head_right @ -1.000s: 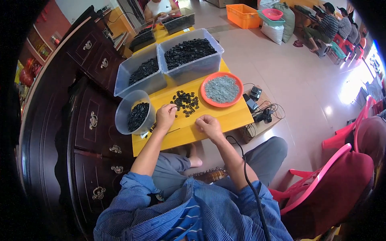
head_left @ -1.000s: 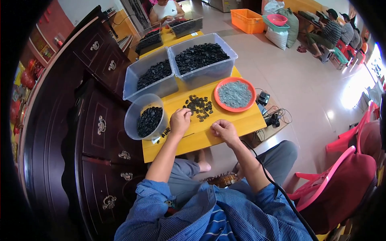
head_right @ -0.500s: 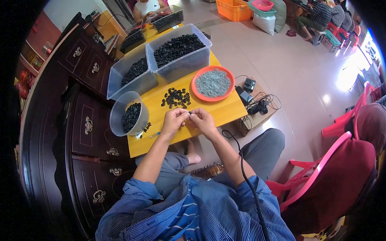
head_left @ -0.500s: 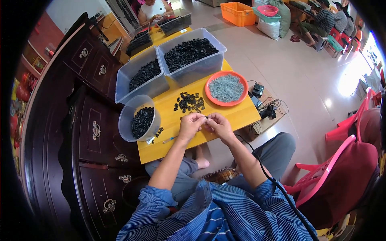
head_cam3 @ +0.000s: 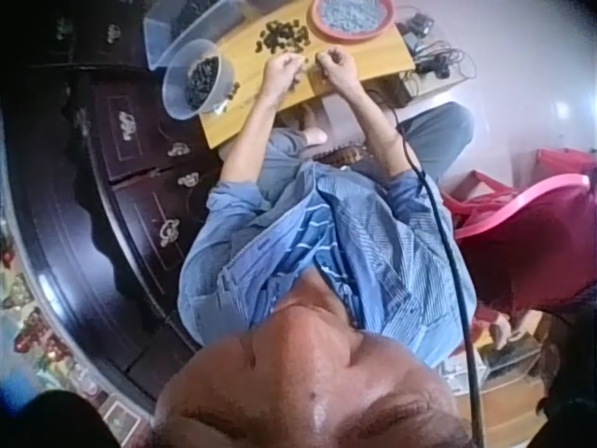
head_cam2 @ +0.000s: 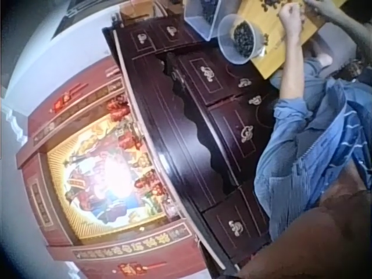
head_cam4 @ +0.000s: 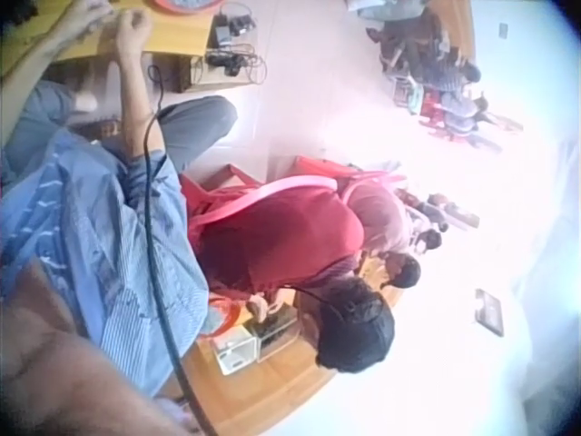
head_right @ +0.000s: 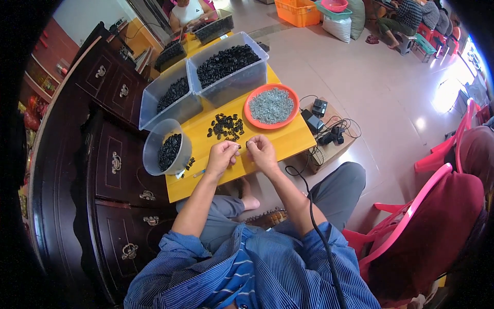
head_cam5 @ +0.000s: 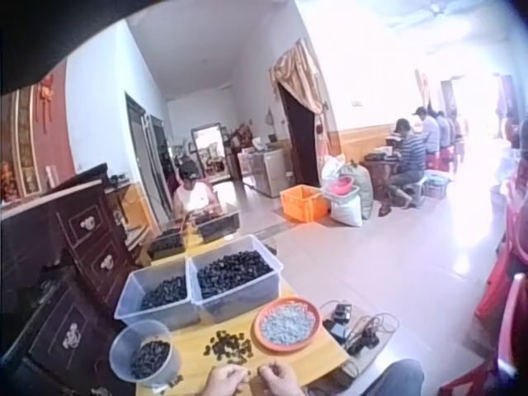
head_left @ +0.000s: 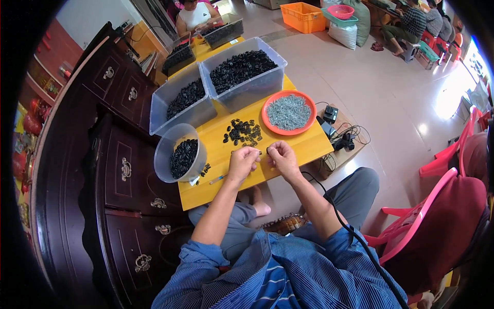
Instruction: The person assembles plastic fasteners by picking up plastic pieces and metal pins from the table and fitting the pins into the plastic pieces by hand.
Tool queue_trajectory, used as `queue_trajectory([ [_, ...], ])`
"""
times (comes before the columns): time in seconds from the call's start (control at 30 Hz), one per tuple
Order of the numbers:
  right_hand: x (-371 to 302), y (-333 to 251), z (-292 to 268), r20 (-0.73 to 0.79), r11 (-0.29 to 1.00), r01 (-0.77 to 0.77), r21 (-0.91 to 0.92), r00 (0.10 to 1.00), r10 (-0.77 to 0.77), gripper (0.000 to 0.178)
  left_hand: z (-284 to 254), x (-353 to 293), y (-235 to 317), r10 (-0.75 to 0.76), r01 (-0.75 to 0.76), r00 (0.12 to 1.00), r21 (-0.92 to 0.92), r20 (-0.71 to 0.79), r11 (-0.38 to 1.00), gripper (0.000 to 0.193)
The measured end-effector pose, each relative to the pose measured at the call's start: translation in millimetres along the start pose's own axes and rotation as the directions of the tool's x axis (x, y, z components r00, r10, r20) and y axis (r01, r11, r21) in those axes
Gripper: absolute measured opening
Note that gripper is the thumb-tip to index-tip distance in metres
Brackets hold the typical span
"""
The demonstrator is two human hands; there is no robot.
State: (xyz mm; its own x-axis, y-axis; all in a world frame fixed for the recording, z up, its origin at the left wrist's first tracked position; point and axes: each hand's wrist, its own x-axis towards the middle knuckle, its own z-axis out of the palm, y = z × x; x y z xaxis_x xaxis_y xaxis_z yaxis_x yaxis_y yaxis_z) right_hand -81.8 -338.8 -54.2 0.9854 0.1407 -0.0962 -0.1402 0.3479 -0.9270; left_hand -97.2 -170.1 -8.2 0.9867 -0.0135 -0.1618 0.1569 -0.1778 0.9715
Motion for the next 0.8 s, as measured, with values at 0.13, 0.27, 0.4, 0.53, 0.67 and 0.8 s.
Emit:
queue_trajectory([
  [0.13, 5.4, -12.1, -12.5, -0.003, 0.770, 0.206, -0.604, 0.965, -0.261, 0.015, -6.9, -3.2, -9.3, -0.014, 0.013, 1.000, -0.076, -0.005, 0.997, 0.017],
  [0.27, 8.8, -17.9, -18.2, 0.058, 0.515, 0.310, -0.799, 0.893, -0.447, 0.017, 0.4, -1.9, -7.1, -0.046, 0.045, 0.999, -0.087, -0.011, 0.995, 0.016],
  [0.4, 4.6, -16.3, -16.2, 0.016, 0.506, 0.395, -0.767, 0.800, -0.600, 0.019, 13.0, 3.8, -7.1, -0.045, 0.044, 0.999, -0.100, -0.004, 0.994, 0.014],
  [0.53, -4.7, -18.0, -6.2, 0.016, 0.806, 0.252, -0.536, 0.957, -0.289, 0.018, 20.8, 13.6, -11.4, 0.012, -0.011, 1.000, -0.026, 0.017, 1.000, 0.014],
  [0.67, -0.1, -12.2, -12.7, 0.051, 0.842, 0.290, -0.455, 0.952, -0.301, 0.015, 25.8, 22.5, -6.9, 0.016, -0.019, 0.999, 0.077, 0.042, 0.997, 0.016],
  [0.8, 7.1, -10.4, -15.0, 0.084, 0.849, 0.279, -0.449, 0.959, -0.270, 0.012, 20.2, 31.4, -5.3, 0.007, -0.017, 0.997, 0.135, 0.072, 0.991, 0.016],
])
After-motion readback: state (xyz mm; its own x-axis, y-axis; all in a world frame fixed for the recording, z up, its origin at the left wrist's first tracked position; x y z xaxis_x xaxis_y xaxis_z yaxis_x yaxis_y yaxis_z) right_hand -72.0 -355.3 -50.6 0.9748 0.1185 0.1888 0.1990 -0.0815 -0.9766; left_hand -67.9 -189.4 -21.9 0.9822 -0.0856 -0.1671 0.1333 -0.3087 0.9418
